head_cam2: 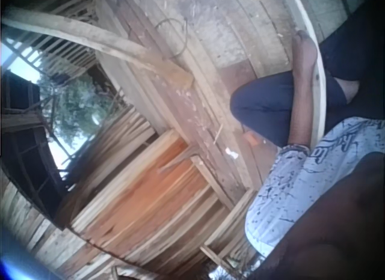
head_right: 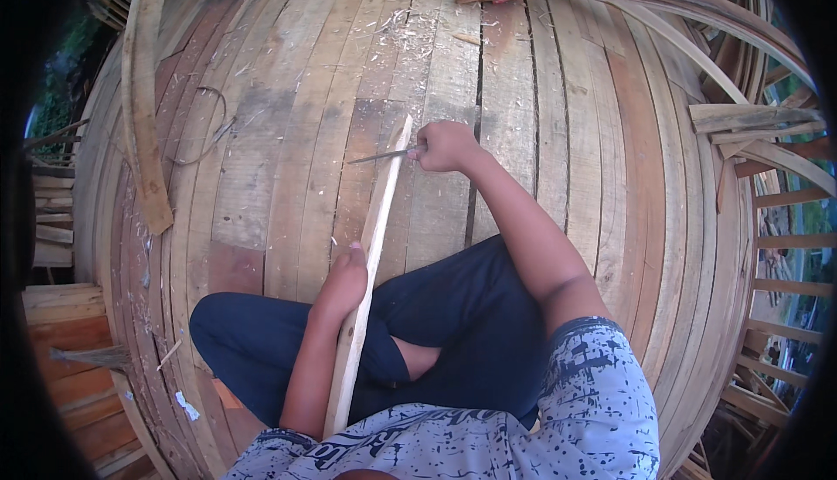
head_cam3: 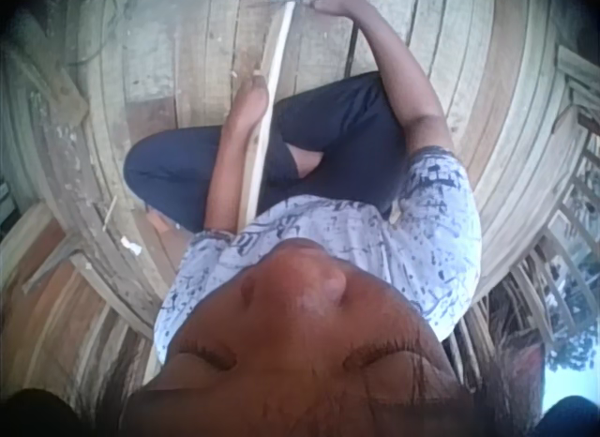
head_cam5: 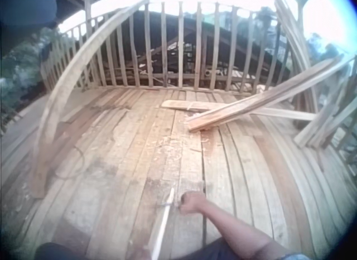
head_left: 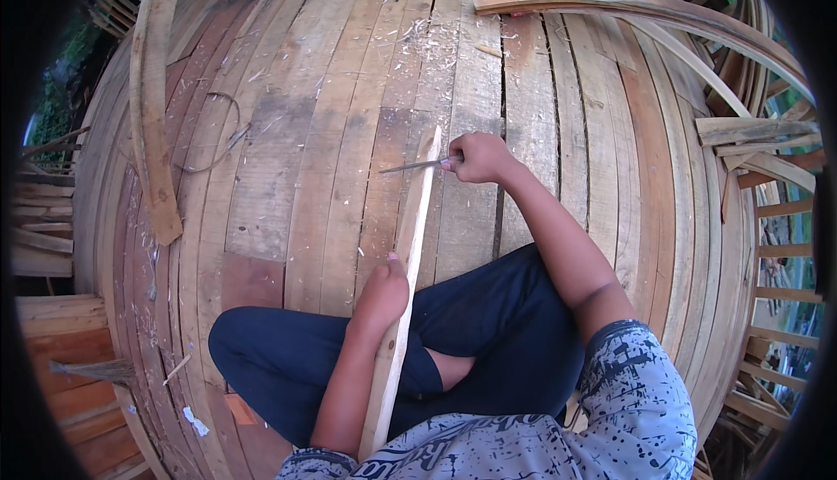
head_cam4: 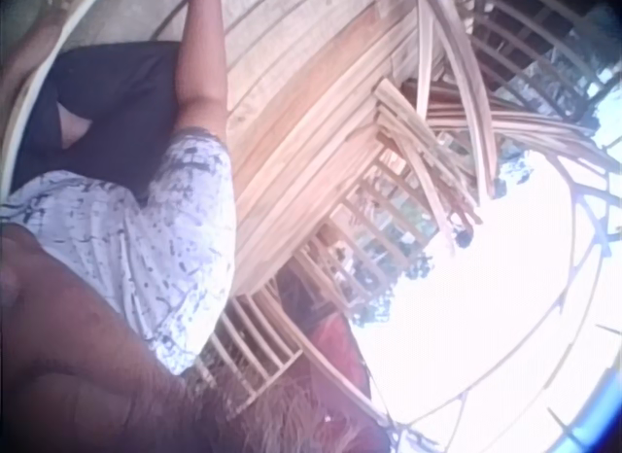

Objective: The person sits cross-legged on a wooden floor and uses a knife to shave and shape a long, thin piece of wood. They hold the wood with their left hand and use the knife in their right hand to remove thin shavings, gradually refining the wood's surface and edges.

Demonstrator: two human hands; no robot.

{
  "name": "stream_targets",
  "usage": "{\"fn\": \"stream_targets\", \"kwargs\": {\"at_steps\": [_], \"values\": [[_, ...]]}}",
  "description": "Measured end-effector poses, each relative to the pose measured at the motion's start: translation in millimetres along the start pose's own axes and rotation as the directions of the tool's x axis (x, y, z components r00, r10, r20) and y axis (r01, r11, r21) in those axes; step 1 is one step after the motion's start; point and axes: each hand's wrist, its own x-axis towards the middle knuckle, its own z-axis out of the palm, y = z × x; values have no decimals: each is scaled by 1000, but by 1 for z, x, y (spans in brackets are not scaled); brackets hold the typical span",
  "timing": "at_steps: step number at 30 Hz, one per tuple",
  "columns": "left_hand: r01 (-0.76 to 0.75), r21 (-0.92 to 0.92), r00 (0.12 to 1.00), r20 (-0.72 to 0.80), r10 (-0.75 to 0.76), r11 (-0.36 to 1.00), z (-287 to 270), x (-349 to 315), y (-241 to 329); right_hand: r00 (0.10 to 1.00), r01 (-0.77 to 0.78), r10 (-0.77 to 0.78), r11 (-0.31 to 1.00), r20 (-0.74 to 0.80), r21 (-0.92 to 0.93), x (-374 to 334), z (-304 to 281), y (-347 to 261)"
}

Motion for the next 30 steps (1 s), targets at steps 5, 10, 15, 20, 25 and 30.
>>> {"fn": "stream_targets", "kwargs": {"at_steps": [5,10,15,20,25,30], "values": [[0,19,1000,19,-1,1000,1,10,-11,993,-114,117,986,19,-125,8,15,-18],[-54,73,999,-6,54,996,3,1,-2,985,-174,173,983,-27,-60,24,16,-12],[-84,119,996,-16,87,989,7,2,0,953,-184,181,983,-242,13,18,22,-5],[-122,139,987,-87,135,983,12,4,-6,990,-107,94,986,-109,-127,9,29,-27],[-193,146,976,-78,206,970,13,-2,-8,945,-138,88,980,-314,-142,9,17,-12],[-84,111,996,4,84,990,11,-7,1,902,-139,84,985,-423,-100,27,41,19]]}}
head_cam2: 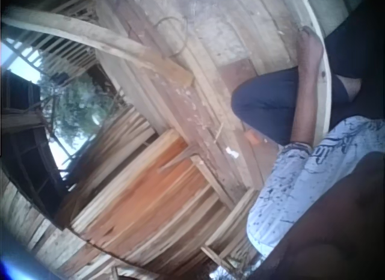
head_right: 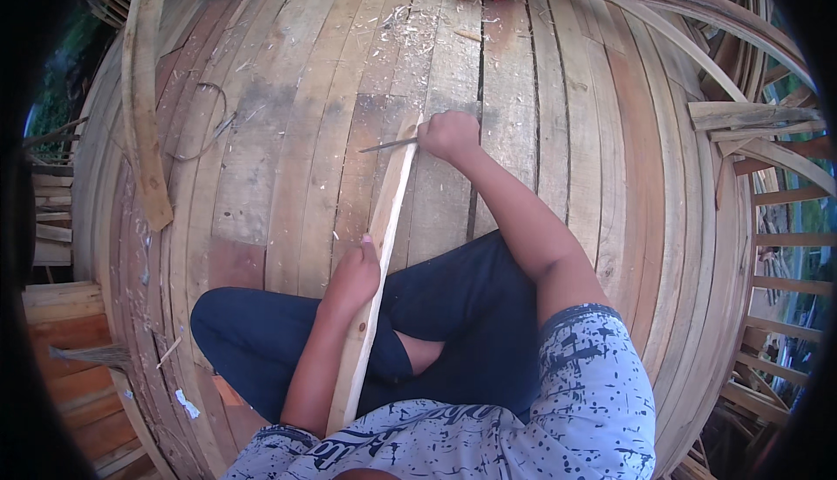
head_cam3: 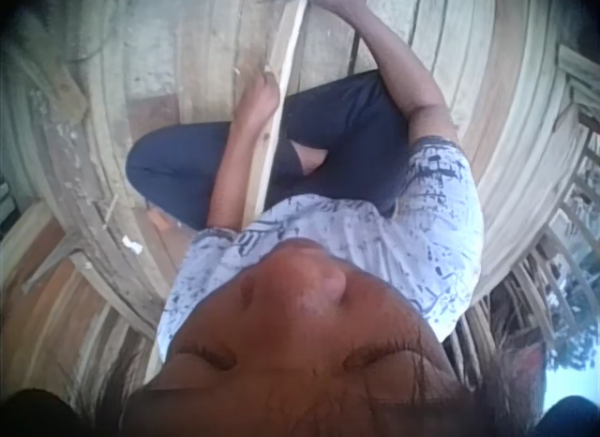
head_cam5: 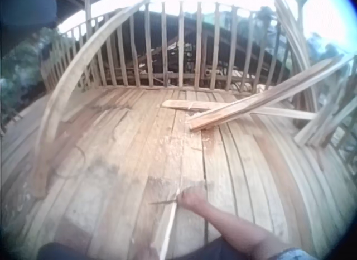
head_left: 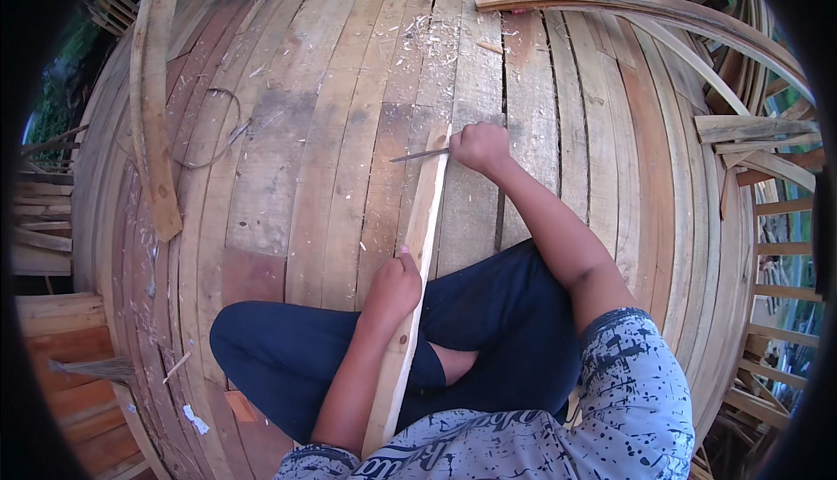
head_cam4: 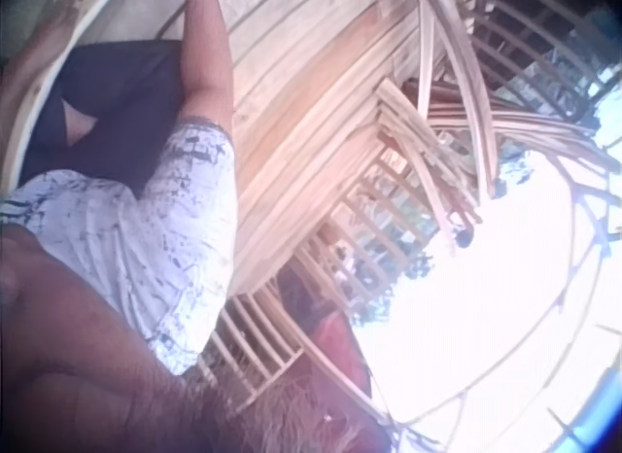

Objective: The person sits cross-legged on a wooden floor and uses a knife to shave and shape a long, thin piece of wood. They hold the wood with their left hand and use the knife in their right hand to remove thin shavings, gradually refining the wood's surface and edges.

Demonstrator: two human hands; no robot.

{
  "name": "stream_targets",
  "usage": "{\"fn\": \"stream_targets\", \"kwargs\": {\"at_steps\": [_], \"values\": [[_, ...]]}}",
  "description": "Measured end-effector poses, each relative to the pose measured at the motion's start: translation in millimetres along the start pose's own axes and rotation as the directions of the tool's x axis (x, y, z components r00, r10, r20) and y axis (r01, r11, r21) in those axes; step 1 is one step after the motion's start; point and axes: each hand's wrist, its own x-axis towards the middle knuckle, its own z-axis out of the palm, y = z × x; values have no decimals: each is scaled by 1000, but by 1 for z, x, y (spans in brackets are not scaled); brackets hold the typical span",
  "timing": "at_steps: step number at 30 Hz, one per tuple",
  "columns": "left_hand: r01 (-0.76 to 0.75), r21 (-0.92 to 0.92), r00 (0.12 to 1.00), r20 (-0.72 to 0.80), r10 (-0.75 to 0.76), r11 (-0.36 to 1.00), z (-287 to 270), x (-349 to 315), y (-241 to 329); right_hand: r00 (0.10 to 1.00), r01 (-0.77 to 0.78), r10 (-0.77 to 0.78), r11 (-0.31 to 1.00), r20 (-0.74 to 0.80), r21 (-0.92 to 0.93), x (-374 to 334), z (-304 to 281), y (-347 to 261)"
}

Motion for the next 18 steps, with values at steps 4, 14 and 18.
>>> {"fn": "stream_targets", "kwargs": {"at_steps": [4,14,18], "values": [[84,31,996,40,-85,996,0,5,-9,994,109,-109,994,-11,-7,-12,-6,-20],[-36,6,999,35,35,999,4,12,-8,915,-94,80,995,-396,-17,16,27,32],[-25,-27,1000,8,25,999,5,11,-13,960,-78,79,997,-268,13,2,24,14]]}}
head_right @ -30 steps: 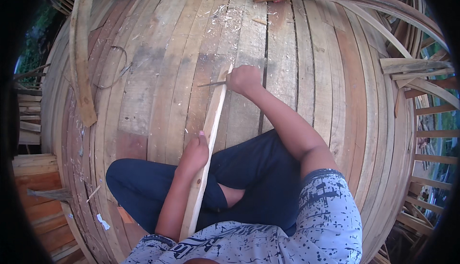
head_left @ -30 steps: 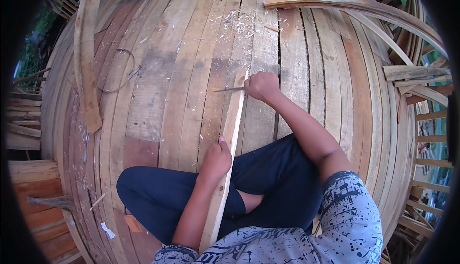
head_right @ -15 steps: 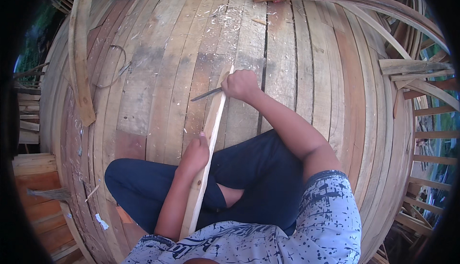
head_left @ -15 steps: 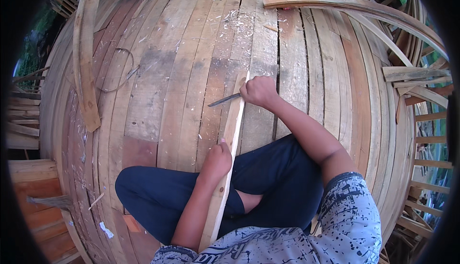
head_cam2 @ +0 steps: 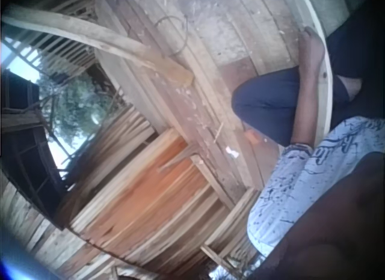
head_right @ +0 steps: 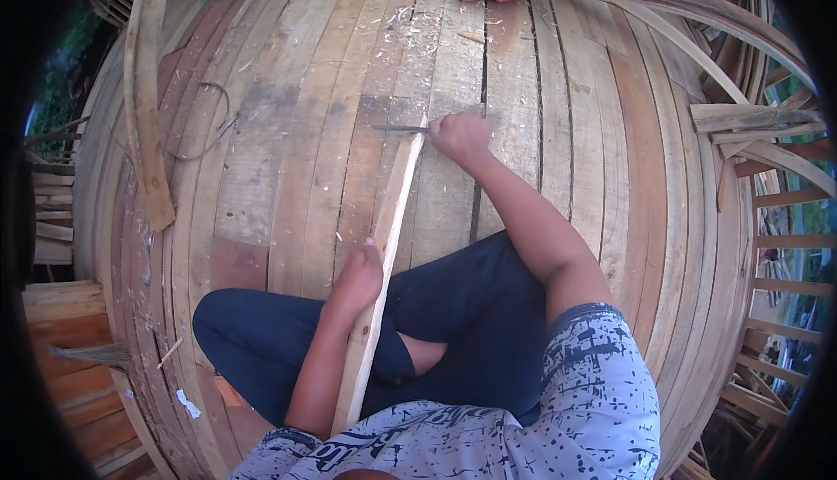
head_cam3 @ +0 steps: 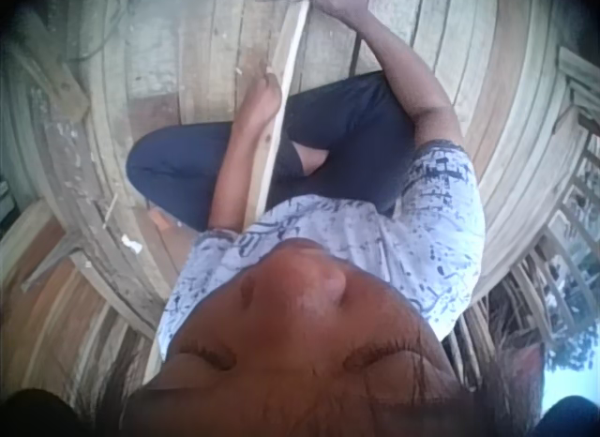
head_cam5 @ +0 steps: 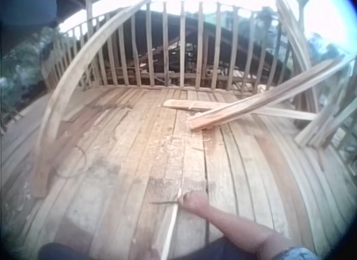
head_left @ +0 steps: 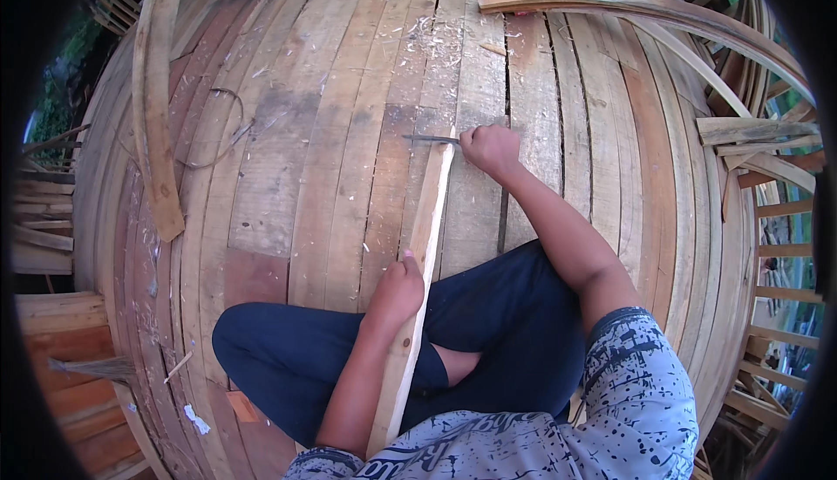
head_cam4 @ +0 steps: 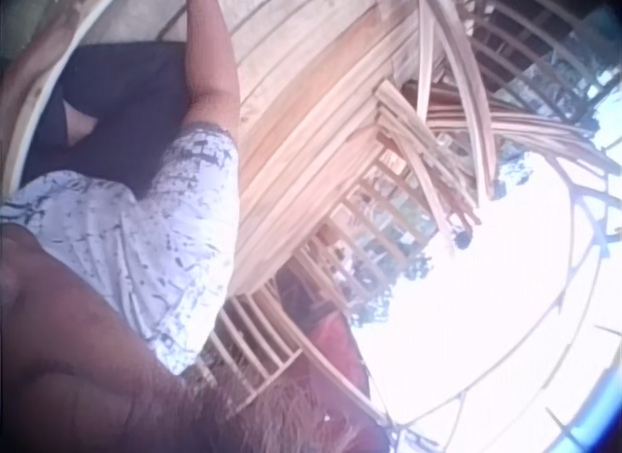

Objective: The person sits cross-legged on a wooden floor and uses a knife to shave and shape a long, thin piece of wood. They hold the wood with their left hand and use the knife in their right hand to remove thin shavings, gradually refining the wood's surface and edges.

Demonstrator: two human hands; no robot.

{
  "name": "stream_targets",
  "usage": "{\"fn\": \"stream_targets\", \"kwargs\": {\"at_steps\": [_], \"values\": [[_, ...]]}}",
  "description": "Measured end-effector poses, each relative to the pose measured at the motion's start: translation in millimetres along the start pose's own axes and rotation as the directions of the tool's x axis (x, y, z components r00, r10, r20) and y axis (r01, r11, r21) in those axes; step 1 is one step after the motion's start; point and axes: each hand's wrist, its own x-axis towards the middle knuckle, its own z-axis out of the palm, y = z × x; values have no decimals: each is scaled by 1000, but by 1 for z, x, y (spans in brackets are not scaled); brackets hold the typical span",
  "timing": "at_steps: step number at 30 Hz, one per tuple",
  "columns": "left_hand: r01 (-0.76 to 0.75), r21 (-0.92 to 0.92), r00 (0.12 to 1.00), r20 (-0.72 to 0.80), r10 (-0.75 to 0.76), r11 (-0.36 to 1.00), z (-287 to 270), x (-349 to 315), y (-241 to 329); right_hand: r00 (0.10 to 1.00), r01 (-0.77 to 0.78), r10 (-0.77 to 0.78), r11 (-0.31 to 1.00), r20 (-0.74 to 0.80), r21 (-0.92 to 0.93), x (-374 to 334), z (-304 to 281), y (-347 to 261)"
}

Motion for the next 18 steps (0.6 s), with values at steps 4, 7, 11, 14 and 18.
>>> {"fn": "stream_targets", "kwargs": {"at_steps": [4,7,11,14,18], "values": [[33,-6,998,56,-32,999,2,3,-7,963,80,-80,997,257,9,-14,-29,-28],[57,-35,998,1,-57,998,3,6,-3,975,28,-26,1000,221,-6,3,-30,-20],[47,-3,997,60,-47,999,3,1,-5,952,14,-18,1000,304,14,4,-21,2],[66,15,997,44,-67,998,-3,2,-5,958,32,-31,999,286,1,-3,-38,-33],[37,12,997,62,-37,999,-4,1,1,986,111,-114,993,123,32,3,-13,0]]}}
